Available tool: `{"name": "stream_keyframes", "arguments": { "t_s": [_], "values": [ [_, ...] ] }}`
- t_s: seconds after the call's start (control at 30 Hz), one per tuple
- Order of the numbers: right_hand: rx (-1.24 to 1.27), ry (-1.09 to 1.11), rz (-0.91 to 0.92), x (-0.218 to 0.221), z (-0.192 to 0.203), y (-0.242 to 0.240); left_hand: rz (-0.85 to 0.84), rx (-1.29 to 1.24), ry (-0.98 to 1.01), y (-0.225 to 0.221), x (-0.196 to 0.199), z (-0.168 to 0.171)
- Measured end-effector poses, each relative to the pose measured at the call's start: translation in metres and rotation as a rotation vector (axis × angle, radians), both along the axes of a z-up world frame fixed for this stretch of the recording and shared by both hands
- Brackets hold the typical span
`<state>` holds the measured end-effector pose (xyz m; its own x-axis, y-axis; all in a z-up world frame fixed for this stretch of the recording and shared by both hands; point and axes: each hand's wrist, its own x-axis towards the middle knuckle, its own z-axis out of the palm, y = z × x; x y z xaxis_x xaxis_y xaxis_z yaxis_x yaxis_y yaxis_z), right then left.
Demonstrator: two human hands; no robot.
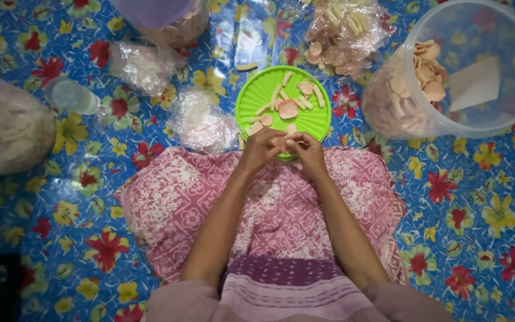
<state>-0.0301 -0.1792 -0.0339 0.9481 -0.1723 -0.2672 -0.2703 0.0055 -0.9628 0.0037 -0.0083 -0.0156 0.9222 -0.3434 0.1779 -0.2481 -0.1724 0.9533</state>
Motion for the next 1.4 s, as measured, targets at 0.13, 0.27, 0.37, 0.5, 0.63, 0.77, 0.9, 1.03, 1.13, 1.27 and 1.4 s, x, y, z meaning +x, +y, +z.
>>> {"name": "stream_keyframes", "arguments": {
  "t_s": [0.13, 0.27, 0.37, 0.5, 0.63, 0.77, 0.9, 1.03, 1.13, 1.27, 1.4],
  "values": [
    [-0.039, -0.095, 0.011, -0.003, 0.006, 0.002, 0.034, 0.027, 0.016, 0.002, -0.002, 0.011],
    [-0.053, -0.099, 0.062, -0.004, 0.021, 0.007, 0.084, 0.014, 0.067, 0.003, 0.002, -0.004],
    [-0.090, -0.110, 0.094, -0.006, 0.032, 0.011, 0.111, 0.006, 0.087, 0.002, -0.001, 0.003],
    [-0.185, -0.132, 0.070, -0.010, 0.043, 0.017, 0.235, 0.043, 0.069, 0.008, 0.003, 0.008],
    [-0.192, -0.135, 0.032, 0.000, 0.024, 0.012, 0.416, -0.022, 0.097, 0.020, 0.013, 0.017],
    [-0.597, -0.324, 0.153, 0.018, 0.014, 0.014, 0.563, -0.238, 0.225, 0.025, 0.021, 0.032],
    [-0.964, -0.460, 0.323, 0.032, 0.005, 0.024, 0.544, -0.236, 0.326, 0.022, 0.022, 0.020],
    [-1.036, -0.411, 0.363, 0.039, -0.027, 0.024, 0.523, -0.170, 0.370, 0.019, 0.022, 0.021],
    [-0.993, -0.384, 0.368, 0.036, -0.036, 0.018, 0.496, -0.148, 0.348, 0.017, 0.022, 0.016],
    [-0.966, -0.377, 0.374, 0.034, -0.029, 0.019, 0.490, -0.132, 0.347, 0.017, 0.021, 0.020],
    [-1.032, -0.339, 0.409, 0.029, -0.034, 0.019, 0.491, -0.106, 0.326, 0.018, 0.018, 0.022]
  ]
}}
